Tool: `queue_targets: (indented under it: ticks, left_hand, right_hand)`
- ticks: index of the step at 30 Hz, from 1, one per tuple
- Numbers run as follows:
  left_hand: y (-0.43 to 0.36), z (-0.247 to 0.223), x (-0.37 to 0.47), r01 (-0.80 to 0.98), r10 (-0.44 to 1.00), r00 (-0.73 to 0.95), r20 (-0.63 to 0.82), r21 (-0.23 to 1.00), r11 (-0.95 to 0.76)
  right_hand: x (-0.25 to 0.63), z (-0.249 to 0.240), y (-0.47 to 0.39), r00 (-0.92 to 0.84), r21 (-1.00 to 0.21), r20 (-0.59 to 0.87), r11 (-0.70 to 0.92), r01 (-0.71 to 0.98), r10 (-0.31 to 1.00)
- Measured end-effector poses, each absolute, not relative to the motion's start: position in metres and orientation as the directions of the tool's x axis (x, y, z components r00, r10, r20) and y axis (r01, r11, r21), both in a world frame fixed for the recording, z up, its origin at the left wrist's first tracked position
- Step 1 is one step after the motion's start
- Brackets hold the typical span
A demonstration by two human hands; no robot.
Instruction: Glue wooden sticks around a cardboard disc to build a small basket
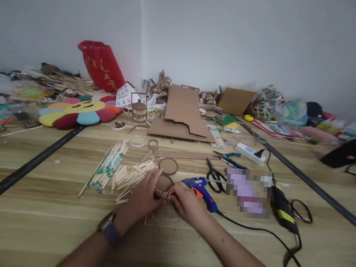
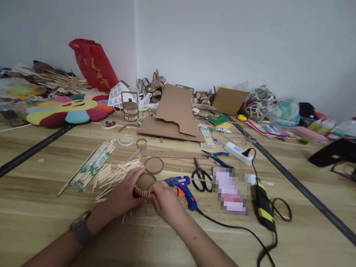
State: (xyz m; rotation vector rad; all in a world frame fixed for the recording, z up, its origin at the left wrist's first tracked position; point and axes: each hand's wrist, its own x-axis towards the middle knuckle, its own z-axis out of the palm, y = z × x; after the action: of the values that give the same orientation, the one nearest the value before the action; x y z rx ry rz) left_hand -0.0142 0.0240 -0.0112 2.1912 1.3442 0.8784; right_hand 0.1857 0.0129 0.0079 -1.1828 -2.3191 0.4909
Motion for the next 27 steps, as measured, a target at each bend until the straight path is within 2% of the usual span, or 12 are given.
queue_targets:
  ticks: [14,17,20,22,24,27]
  left_hand:
    - [0.024,-0.011,-0.012,0.62,0.881,0.33,0.338,0.627,-0.472]
    - [0.024,-0.012,-0.012,0.613,0.885,0.318,0.34,0.638,-0.465]
    - [0.023,-0.01,-0.012,0.627,0.904,0.308,0.297,0.651,-0.428]
    - [0.022,-0.008,-0.012,0.642,0.912,0.309,0.268,0.649,-0.409]
    - [0.02,-0.005,-0.011,0.659,0.918,0.302,0.258,0.639,-0.397]
    - [0.017,-0.001,-0.007,0.684,0.927,0.286,0.243,0.625,-0.376]
  right_hand:
    - [0.184,0.007,0.01,-0.499,-0.553,0.315,0.583,0.595,0.807]
    - [0.187,0.015,0.007,-0.513,-0.522,0.38,0.636,0.568,0.77]
    - [0.198,0.031,0.005,-0.473,-0.442,0.439,0.642,0.627,0.764]
    - [0.213,0.043,0.006,-0.412,-0.394,0.438,0.583,0.711,0.799]
    - [0.232,0.054,0.008,-0.32,-0.359,0.37,0.452,0.817,0.872]
    - [0.259,0.059,0.011,-0.239,-0.289,0.164,0.279,0.916,0.957]
